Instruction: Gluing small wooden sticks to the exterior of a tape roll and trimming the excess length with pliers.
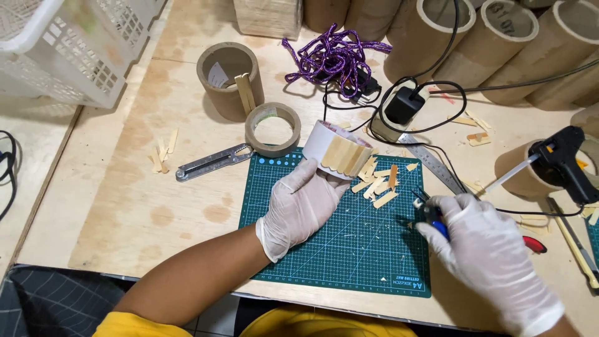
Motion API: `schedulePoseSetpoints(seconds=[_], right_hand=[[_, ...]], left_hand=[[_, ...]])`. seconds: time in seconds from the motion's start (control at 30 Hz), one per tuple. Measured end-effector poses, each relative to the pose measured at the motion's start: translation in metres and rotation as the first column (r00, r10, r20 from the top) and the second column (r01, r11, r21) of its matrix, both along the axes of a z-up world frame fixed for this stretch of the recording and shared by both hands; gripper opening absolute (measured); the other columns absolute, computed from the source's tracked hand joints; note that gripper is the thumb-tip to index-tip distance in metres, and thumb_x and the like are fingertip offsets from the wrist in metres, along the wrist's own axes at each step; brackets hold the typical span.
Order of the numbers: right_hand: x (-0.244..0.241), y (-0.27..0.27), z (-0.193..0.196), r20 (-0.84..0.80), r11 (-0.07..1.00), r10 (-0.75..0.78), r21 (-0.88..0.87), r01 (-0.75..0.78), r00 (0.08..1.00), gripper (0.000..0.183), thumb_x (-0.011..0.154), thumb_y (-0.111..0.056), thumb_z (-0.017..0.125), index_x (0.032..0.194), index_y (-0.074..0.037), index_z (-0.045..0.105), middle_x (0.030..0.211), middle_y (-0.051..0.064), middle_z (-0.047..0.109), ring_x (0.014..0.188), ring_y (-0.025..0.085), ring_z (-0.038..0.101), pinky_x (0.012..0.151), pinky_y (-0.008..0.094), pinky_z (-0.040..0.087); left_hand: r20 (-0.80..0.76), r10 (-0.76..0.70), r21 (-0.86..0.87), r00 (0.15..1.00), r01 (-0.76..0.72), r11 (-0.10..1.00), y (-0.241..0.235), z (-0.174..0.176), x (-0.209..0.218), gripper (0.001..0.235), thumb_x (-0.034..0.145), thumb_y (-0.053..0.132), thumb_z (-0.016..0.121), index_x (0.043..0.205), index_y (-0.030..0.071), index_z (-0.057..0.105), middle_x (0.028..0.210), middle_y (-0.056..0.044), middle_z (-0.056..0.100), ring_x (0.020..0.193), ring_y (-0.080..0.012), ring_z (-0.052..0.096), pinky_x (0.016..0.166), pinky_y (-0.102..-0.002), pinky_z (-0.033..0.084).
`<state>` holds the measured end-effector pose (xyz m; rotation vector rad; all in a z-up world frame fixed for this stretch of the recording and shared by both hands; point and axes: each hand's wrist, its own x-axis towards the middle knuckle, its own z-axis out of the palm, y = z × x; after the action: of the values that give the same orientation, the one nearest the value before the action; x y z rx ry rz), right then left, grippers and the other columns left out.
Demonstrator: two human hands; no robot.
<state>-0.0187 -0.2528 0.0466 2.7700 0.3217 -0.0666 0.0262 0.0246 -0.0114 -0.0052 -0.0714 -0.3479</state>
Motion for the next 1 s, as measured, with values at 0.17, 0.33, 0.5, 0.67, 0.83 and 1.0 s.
schedulePoseSetpoints(seconds=[0.17, 0.33, 0.5, 0.67, 0.83, 1.0], right_hand=[[-0.013, -0.011, -0.044, 0.314, 0.984, 0.071, -0.175, -0.016, 0.947, 0.065, 0.089, -0.084, 0.032, 0.126, -0.039, 0.061, 0.106, -0.009, 0.067, 0.087, 0.02, 0.07, 0.071, 0.036, 0.054], [-0.004, -0.014, -0.051, 0.368, 0.982, 0.185, -0.098, -0.16, 0.911, 0.065, 0.089, -0.08, 0.037, 0.127, -0.036, 0.065, 0.107, -0.005, 0.068, 0.09, 0.021, 0.07, 0.088, 0.042, 0.055], [0.003, -0.012, -0.046, 0.266, 0.97, 0.176, 0.119, -0.213, 0.948, 0.064, 0.088, -0.068, 0.055, 0.135, -0.026, 0.064, 0.114, 0.004, 0.067, 0.099, 0.028, 0.068, 0.084, 0.044, 0.058], [0.012, -0.012, -0.022, 0.311, 0.827, 0.403, 0.279, -0.488, 0.861, 0.053, 0.086, -0.059, 0.064, 0.118, -0.017, 0.069, 0.11, 0.009, 0.069, 0.097, 0.032, 0.068, 0.085, 0.047, 0.057], [0.014, -0.014, 0.01, 0.514, 0.368, 0.682, 0.374, -0.852, 0.52, 0.022, 0.084, -0.034, 0.081, 0.087, -0.015, 0.07, 0.089, 0.003, 0.072, 0.078, 0.023, 0.068, 0.076, 0.04, 0.055], [0.027, 0.012, 0.018, 0.348, 0.299, 0.636, 0.712, -0.635, 0.689, 0.044, 0.095, -0.016, 0.067, 0.136, -0.004, 0.056, 0.14, 0.019, 0.06, 0.128, 0.033, 0.065, 0.111, 0.042, 0.054]], left_hand=[[0.01, -0.095, -0.018, 0.995, 0.095, 0.995, 0.0, 0.003, -0.003, 0.067, 0.103, 0.016, 0.063, 0.16, 0.001, 0.031, 0.156, -0.026, 0.041, 0.145, -0.042, 0.041, 0.124, -0.052, 0.033], [-0.024, -0.14, 0.004, 0.99, 0.14, 0.99, 0.002, 0.012, -0.007, 0.067, 0.102, 0.02, 0.064, 0.159, 0.002, 0.033, 0.155, -0.025, 0.043, 0.143, -0.0401, 0.043, 0.122, -0.051, 0.037], [0.016, -0.13, 0.087, 0.991, 0.128, 0.988, 0.001, 0.03, -0.009, 0.077, 0.094, 0.023, 0.067, 0.162, 0.009, 0.032, 0.16, -0.021, 0.038, 0.149, -0.04, 0.036, 0.126, -0.051, 0.028], [0.104, -0.107, 0.116, 0.989, 0.095, 0.989, -0.001, 0.018, -0.01, 0.077, 0.099, 0.021, 0.07, 0.161, 0.001, 0.031, 0.156, -0.022, 0.045, 0.142, -0.038, 0.046, 0.123, -0.054, 0.035], [0.1, -0.156, 0.202, 0.983, 0.133, 0.97, -0.001, 0.02, -0.011, 0.076, 0.098, 0.024, 0.068, 0.161, 0.001, 0.032, 0.155, -0.023, 0.045, 0.144, -0.0366, 0.044, 0.123, -0.054, 0.035], [0.16, -0.18, 0.183, 0.971, 0.15, 0.972, -0.004, 0.006, -0.012, 0.068, 0.103, 0.016, 0.065, 0.16, -0.002, 0.032, 0.154, -0.027, 0.045, 0.137, -0.0376, 0.05, 0.112, -0.048, 0.05]])
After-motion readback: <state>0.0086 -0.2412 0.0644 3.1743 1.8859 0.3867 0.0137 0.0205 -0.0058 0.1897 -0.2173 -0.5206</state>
